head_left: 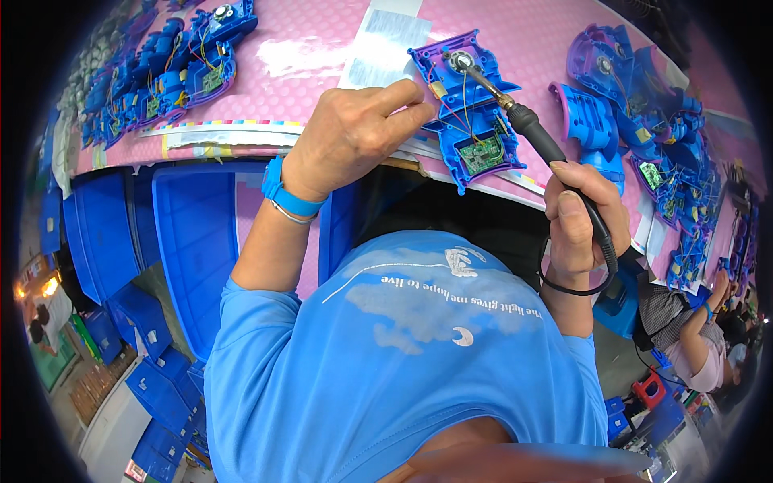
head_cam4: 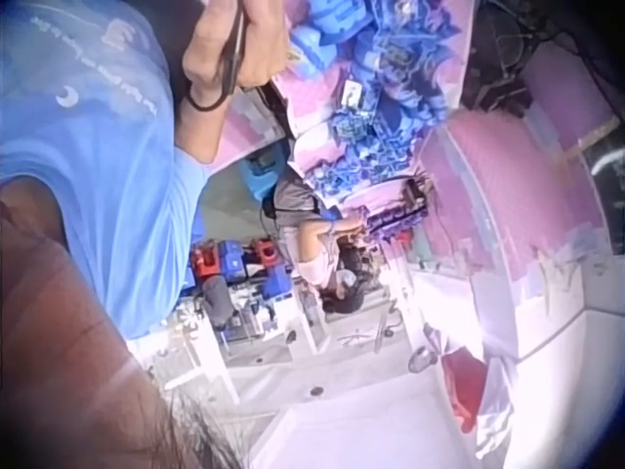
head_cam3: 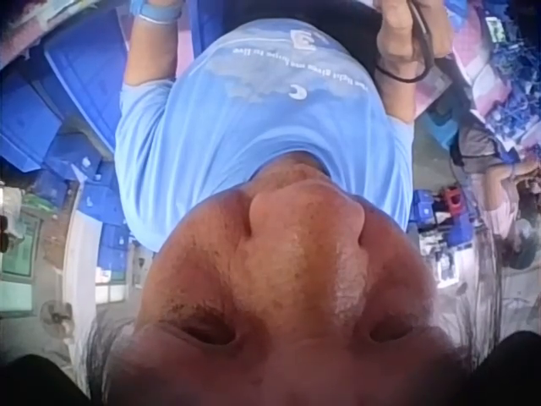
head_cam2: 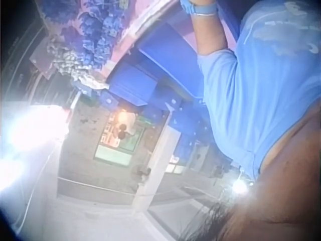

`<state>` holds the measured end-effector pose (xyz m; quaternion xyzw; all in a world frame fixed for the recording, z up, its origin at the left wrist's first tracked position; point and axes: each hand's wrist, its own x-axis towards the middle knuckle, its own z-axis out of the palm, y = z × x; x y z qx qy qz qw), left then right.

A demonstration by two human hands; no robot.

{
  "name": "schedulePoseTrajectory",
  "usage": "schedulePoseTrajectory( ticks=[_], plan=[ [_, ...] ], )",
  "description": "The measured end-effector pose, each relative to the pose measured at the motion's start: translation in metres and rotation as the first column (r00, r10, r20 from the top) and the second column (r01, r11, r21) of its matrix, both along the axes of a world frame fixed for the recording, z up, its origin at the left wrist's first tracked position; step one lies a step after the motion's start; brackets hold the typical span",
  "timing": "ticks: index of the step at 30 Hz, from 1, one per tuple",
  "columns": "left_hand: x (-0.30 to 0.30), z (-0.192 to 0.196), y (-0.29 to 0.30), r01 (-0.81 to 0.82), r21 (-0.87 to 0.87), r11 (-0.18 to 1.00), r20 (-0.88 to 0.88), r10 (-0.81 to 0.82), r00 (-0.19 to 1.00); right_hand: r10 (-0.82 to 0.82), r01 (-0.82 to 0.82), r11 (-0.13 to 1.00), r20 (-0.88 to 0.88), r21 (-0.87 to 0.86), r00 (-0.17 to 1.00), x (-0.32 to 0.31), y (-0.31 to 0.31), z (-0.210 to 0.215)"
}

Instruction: Soldering components or wires onto small electronic circuit boards at a factory workbench.

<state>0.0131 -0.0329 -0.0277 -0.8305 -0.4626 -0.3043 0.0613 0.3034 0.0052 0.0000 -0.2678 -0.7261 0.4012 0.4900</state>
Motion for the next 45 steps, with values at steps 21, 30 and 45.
schedulePoseTrajectory(
  ticks=[21, 30, 45],
  plan=[
    [0.007, -0.002, 0.023, -0.011, 0.189, 0.982, -0.063, 0.023, 0.998, -0.011, 0.011, 1.000, 0.067, -0.005, 0.998, -0.003, 0.007, -0.002],
    [0.007, -0.002, 0.025, -0.002, 0.148, 0.989, -0.021, 0.005, 1.000, 0.034, -0.038, 0.997, 0.071, 0.066, 0.997, -0.005, 0.010, -0.006],
    [0.005, -0.005, 0.028, 0.014, 0.167, 0.986, 0.014, -0.017, 1.000, 0.025, -0.024, 1.000, -0.013, 0.012, 1.000, 0.000, 0.003, -0.001]
  ],
)
